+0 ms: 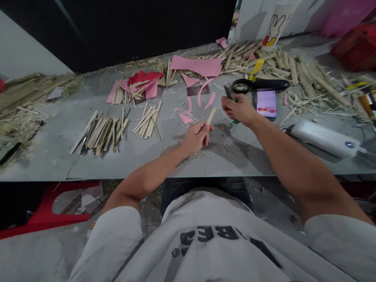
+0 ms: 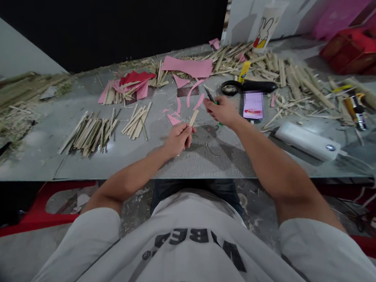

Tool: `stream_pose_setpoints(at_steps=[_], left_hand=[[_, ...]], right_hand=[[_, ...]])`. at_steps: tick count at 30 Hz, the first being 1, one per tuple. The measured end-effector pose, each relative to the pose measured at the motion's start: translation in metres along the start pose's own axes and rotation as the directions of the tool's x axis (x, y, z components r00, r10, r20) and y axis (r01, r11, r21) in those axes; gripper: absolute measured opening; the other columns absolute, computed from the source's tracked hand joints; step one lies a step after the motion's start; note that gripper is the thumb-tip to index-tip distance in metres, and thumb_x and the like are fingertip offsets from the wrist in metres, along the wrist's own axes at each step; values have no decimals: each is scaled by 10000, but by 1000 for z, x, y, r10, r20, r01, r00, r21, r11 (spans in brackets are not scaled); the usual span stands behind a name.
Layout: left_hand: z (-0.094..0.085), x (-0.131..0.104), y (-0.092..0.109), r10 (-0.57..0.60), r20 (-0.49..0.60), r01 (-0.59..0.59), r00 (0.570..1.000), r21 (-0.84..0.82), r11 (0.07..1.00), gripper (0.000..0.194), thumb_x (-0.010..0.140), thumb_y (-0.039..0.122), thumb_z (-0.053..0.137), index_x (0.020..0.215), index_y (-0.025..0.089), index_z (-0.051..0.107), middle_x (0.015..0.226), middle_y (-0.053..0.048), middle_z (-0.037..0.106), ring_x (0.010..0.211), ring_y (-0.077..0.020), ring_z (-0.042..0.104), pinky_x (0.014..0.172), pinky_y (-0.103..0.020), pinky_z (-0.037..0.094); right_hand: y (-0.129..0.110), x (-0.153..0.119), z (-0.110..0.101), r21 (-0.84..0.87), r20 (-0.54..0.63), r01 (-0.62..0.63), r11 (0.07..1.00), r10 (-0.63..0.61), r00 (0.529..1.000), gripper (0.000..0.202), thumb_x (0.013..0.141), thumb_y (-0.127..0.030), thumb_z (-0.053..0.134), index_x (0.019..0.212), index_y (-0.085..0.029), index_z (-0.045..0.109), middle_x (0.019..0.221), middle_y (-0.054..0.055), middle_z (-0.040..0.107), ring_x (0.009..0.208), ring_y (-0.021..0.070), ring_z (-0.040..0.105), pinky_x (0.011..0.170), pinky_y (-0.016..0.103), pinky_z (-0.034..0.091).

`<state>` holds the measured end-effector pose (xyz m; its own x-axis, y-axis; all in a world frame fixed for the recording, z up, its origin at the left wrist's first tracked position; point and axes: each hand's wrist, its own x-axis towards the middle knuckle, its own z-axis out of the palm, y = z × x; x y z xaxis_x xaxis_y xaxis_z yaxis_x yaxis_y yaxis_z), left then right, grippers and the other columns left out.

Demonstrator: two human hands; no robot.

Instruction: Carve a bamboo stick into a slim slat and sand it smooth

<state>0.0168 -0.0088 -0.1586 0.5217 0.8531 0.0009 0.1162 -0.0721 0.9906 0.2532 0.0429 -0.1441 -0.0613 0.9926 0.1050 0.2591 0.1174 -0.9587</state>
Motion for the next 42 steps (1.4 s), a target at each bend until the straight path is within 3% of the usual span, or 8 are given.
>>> stream_pose_setpoints(at_steps=[4, 7, 10, 16, 22, 29, 33, 42], left_hand=[[-12, 1, 5, -66, 141, 87, 988, -149, 985, 304, 1144, 397, 529, 1016, 175, 693, 531, 36, 640, 354, -69, 416, 426, -231, 298], [-15, 1, 10, -79, 181, 153, 980, -444, 883, 505, 1149, 481, 397, 1064, 139, 759, 617, -33, 704, 405, -90, 489, 453, -253, 352], [-15, 5, 8, -137, 45, 135, 990, -626, 768, 431, 1113, 415, 449, 1141, 150, 789, 851, -75, 820, 520, -90, 579, 516, -254, 427], [-6, 11, -3, -31, -169, -48, 985, -447, 893, 270, 1070, 359, 702, 1275, 202, 781, 1332, -115, 842, 872, -121, 772, 696, -245, 559], [-11, 16, -4, -28, -411, -75, 911, -232, 970, 273, 1145, 302, 601, 984, 179, 784, 940, -44, 793, 793, -83, 692, 731, -208, 539], [-14, 15, -5, 57, -310, -116, 949, -175, 978, 133, 1072, 250, 708, 984, 185, 784, 914, -26, 786, 820, -93, 696, 782, -220, 549], [-16, 15, -4, 57, -345, -93, 937, -87, 992, 245, 1119, 254, 632, 905, 182, 726, 865, -27, 760, 778, -95, 679, 753, -229, 536], [-13, 15, 3, -29, -239, -19, 971, -199, 980, 174, 1141, 131, 547, 1045, 173, 686, 755, 29, 677, 583, -50, 530, 607, -215, 420]], right_hand=[[-11, -14, 11, 185, 198, -73, 980, 36, 980, 609, 803, -713, 928, 723, -267, 521, 542, -58, 384, 475, 103, 270, 478, 291, 197], [-21, -18, 15, 297, 126, -77, 952, 41, 991, 610, 794, -661, 934, 727, -277, 465, 537, -78, 339, 477, 96, 252, 488, 292, 192], [-24, -17, 22, 356, -33, -54, 933, 70, 997, 578, 856, -682, 858, 773, -280, 450, 577, -74, 352, 489, 106, 273, 483, 293, 229], [-20, -24, 53, 284, -106, -20, 958, 52, 993, 619, 867, -802, 829, 781, -272, 521, 639, -23, 495, 499, 126, 374, 457, 295, 272], [-24, -43, 72, 90, 93, 67, 994, -75, 993, 624, 906, -828, 792, 736, -261, 595, 627, 0, 539, 581, 157, 454, 545, 312, 368], [-28, -46, 69, -208, 63, 157, 966, -147, 987, 540, 1058, -613, 654, 670, -252, 552, 617, 18, 506, 615, 177, 434, 594, 342, 323], [-29, -44, 63, -389, 33, 145, 910, -143, 989, 519, 1046, -496, 695, 654, -258, 451, 596, 4, 405, 617, 181, 382, 600, 367, 254], [-28, -38, 43, -518, -11, 182, 836, -219, 976, 440, 1048, -458, 634, 743, -278, 374, 662, 14, 422, 635, 201, 344, 660, 390, 213]])
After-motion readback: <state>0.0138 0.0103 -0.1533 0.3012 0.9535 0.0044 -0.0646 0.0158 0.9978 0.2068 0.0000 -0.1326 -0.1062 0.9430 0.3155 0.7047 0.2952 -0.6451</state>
